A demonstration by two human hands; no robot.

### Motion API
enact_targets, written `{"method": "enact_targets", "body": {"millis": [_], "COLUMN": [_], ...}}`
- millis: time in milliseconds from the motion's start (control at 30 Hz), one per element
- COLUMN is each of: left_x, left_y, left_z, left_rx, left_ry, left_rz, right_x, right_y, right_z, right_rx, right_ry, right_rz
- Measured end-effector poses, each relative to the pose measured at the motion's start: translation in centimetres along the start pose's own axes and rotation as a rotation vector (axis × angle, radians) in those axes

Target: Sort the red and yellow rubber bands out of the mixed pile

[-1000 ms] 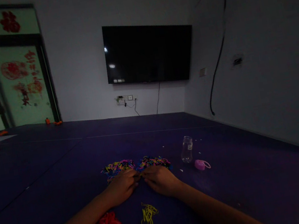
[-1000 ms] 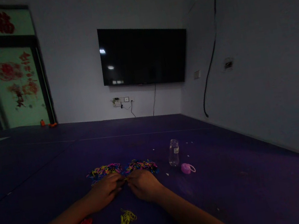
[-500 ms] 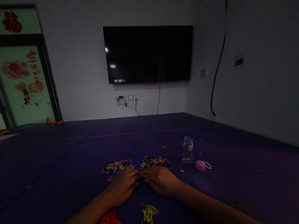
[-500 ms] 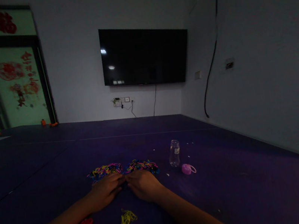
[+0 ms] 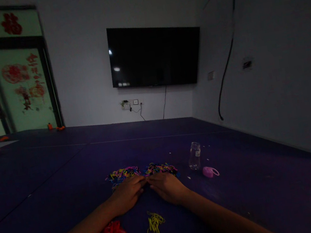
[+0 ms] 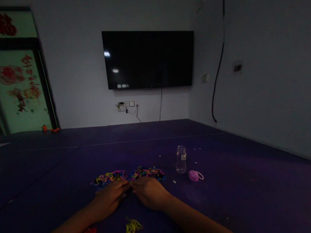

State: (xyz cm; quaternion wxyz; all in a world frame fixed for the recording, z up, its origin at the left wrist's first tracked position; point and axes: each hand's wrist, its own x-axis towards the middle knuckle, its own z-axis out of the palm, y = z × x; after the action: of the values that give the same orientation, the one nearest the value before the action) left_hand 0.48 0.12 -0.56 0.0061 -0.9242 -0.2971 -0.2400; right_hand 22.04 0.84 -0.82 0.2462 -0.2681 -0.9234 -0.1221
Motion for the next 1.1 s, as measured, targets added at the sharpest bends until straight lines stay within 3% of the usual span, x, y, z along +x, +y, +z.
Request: {"method": "enact_targets", "body": {"millis": [933,1100], "left_x": [-0.3,-0.6], "left_y": [0.0,-0.7], "left_z": [-0.1,0.4], "left_rx": [0.008,-0.017], "left_ry": [0.034,0.05], "left_rz": [0.046,0.022], "right_x": [0.2,0.1], "right_y": [-0.3,-0.6], "right_z": [-0.7,-0.6], "right_rx": [0.036,0.128], "right_ry": [-0.045,0.118], "right_rz": [0.024,0.033]}}
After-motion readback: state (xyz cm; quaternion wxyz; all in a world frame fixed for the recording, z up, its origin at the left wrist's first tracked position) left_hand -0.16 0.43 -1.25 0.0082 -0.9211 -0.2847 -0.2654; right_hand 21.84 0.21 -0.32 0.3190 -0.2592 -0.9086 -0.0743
